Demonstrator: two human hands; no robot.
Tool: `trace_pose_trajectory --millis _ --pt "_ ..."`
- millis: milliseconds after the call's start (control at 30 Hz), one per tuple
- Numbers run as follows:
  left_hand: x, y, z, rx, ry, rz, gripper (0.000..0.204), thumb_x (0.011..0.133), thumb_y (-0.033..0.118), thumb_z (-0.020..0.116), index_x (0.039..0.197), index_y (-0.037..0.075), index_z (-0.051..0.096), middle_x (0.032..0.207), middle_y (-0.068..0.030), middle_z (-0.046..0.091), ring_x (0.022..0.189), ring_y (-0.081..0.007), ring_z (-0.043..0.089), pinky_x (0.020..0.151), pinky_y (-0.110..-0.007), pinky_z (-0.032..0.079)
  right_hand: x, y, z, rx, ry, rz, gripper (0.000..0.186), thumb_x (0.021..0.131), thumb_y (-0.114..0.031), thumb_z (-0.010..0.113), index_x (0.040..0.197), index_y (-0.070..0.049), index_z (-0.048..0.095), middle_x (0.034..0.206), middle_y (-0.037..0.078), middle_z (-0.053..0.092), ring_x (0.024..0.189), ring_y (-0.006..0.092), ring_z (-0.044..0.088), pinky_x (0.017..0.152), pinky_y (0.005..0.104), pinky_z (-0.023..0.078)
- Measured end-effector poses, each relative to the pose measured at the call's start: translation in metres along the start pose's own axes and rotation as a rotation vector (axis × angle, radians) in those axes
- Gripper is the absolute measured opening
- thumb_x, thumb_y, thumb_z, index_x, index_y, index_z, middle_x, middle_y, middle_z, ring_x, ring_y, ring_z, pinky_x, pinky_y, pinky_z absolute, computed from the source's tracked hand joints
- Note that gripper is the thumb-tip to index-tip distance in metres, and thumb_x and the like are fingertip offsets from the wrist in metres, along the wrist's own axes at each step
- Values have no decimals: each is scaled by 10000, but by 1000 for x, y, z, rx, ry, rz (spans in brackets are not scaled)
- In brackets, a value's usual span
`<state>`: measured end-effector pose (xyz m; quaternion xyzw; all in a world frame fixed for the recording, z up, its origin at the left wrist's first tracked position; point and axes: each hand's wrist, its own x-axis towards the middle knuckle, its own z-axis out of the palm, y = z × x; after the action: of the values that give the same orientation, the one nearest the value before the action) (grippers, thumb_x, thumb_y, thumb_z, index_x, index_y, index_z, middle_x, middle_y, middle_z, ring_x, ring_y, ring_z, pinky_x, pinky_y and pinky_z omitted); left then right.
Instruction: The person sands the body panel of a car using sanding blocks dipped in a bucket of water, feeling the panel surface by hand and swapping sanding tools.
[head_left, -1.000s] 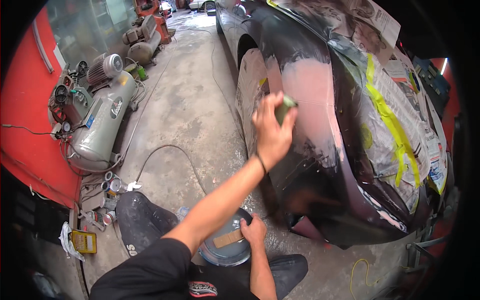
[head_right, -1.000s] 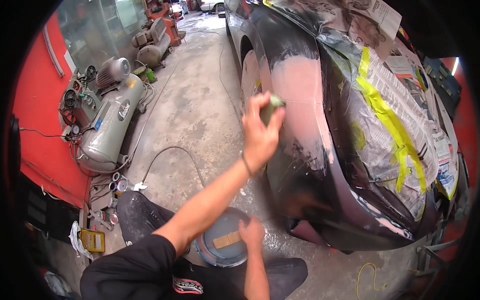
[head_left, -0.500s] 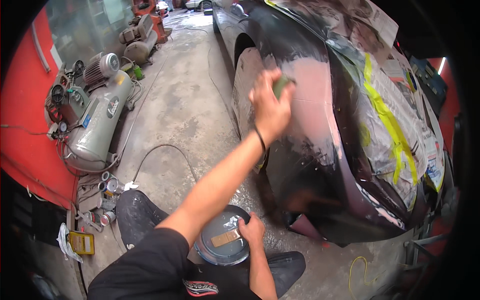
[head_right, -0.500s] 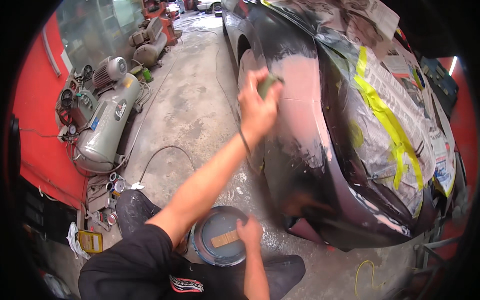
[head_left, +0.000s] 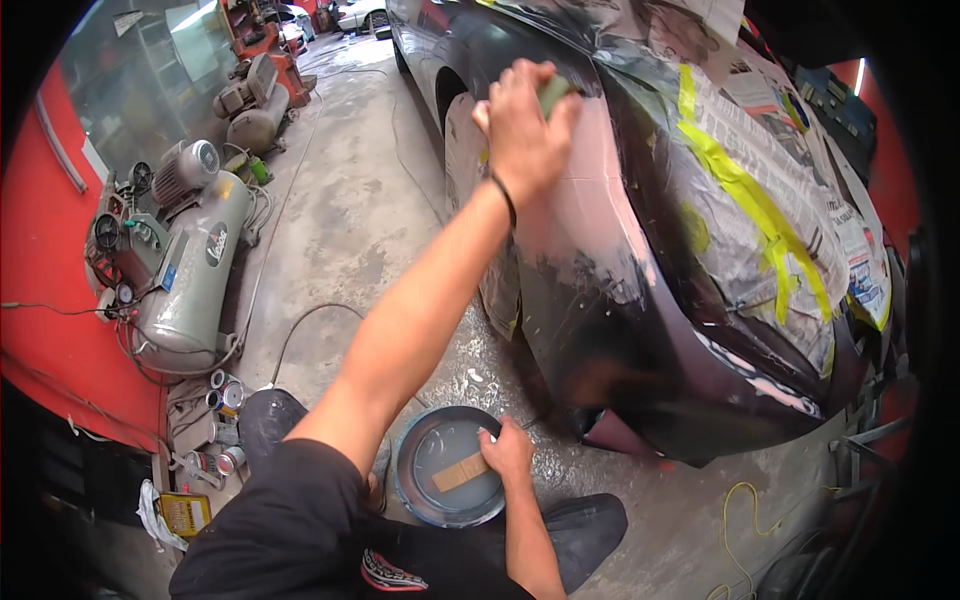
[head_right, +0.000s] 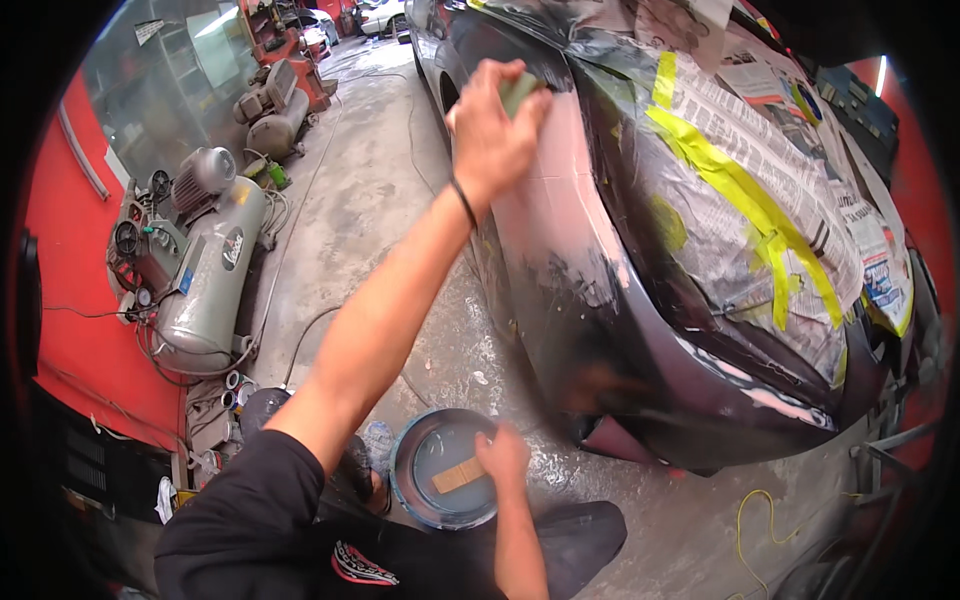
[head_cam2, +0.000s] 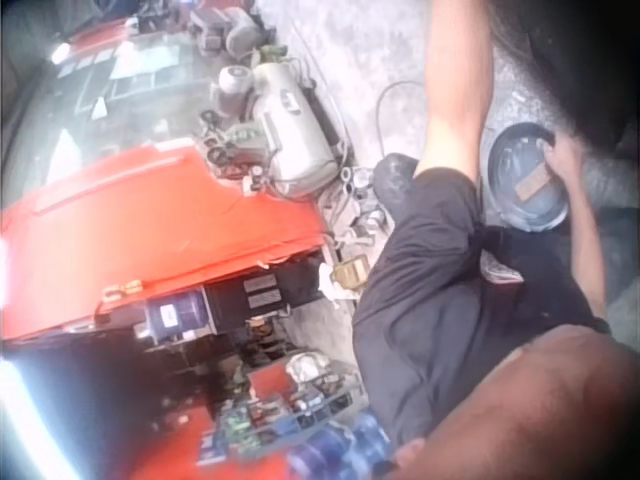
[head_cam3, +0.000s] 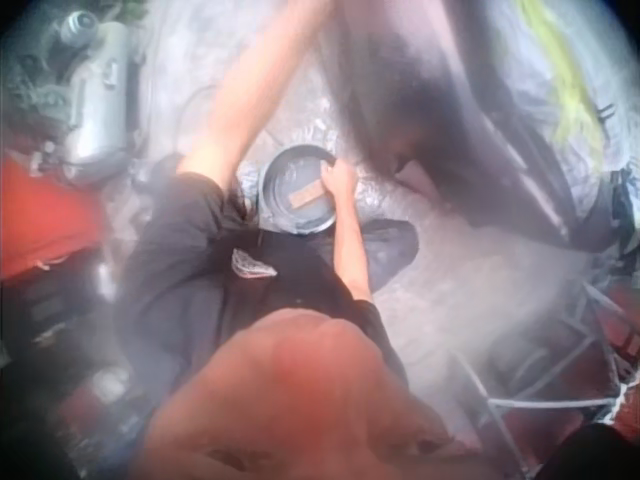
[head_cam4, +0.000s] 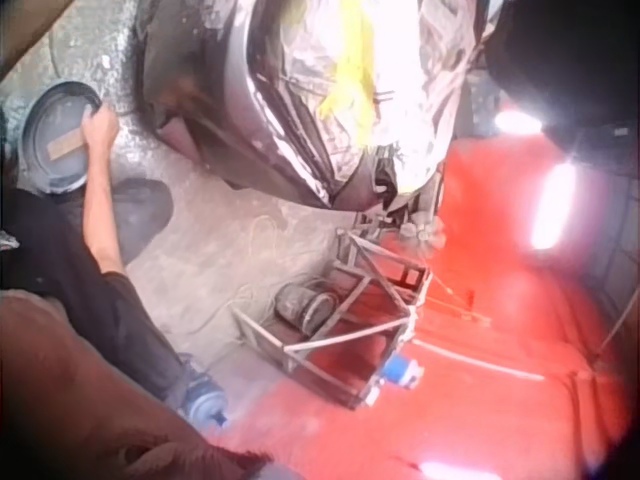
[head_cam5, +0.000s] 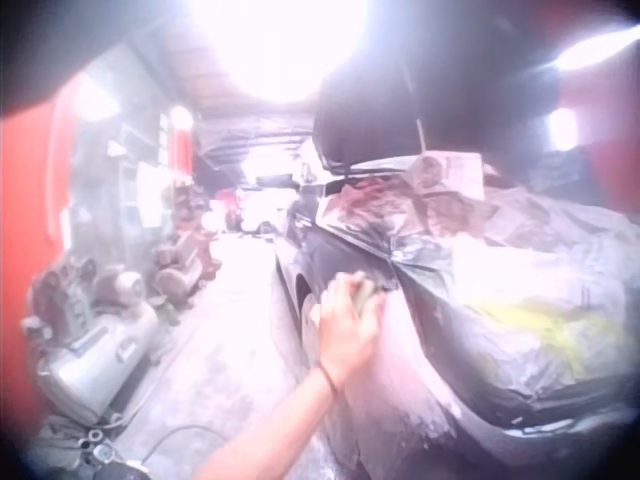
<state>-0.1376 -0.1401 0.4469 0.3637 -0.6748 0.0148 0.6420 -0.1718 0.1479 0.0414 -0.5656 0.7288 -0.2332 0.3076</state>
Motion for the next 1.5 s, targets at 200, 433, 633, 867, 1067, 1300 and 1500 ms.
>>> trace_pose_trajectory --millis 200,433,633,867,1067,1300,1500 --pt "-146 46 -6 -16 -37 128 483 978 248 818 1410 85 676 1374 -154 714 1317 -366 663 1181 -543 379 -8 21 0 -18 2 39 545 965 -402 791 1349 -19 740 1280 273 792 1194 477 758 1046 554 592" --pt "-22 3 8 38 2 59 411 983 276 822 1306 66 679 1299 -156 766 1227 -351 732 1136 -563 419 0 8 -2 -7 -8 1 568 977 -422 777 1369 -15 727 1290 261 795 1205 469 759 1047 559 596" --pt "-220 83 -21 -68 -28 61 502 979 216 820 1418 57 635 1428 -189 667 1352 -433 625 1216 -558 359 -6 0 -12 26 -109 -86 617 955 -439 788 1404 -23 715 1303 273 795 1201 483 763 1065 567 585" --pt "-112 3 -7 -149 92 -242 378 1026 158 806 1332 32 622 1282 -225 737 1202 -406 716 1057 -510 535 3 17 5 -34 36 -54 605 943 -414 800 1377 0 721 1286 301 787 1216 503 748 1075 565 581" --pt "-221 86 5 -193 83 -216 499 989 168 839 1402 37 590 1454 -217 643 1345 -423 640 1181 -546 421 -1 71 17 431 204 -151 607 974 -395 787 1421 7 705 1364 297 761 1281 493 724 1116 551 565" --pt "-119 -11 4 -239 259 -328 457 988 148 840 1354 22 598 1251 -224 743 1137 -420 740 1021 -527 547 9 23 14 -52 -35 -46 575 967 -386 777 1419 -35 727 1272 271 806 1185 488 772 1037 569 598" --pt "-235 43 11 -279 111 -150 617 967 206 872 1489 57 578 1489 -208 636 1406 -418 605 1219 -550 364 -1 63 11 239 246 -222 581 1005 -442 769 1447 -67 730 1326 245 800 1242 472 750 1083 522 584"
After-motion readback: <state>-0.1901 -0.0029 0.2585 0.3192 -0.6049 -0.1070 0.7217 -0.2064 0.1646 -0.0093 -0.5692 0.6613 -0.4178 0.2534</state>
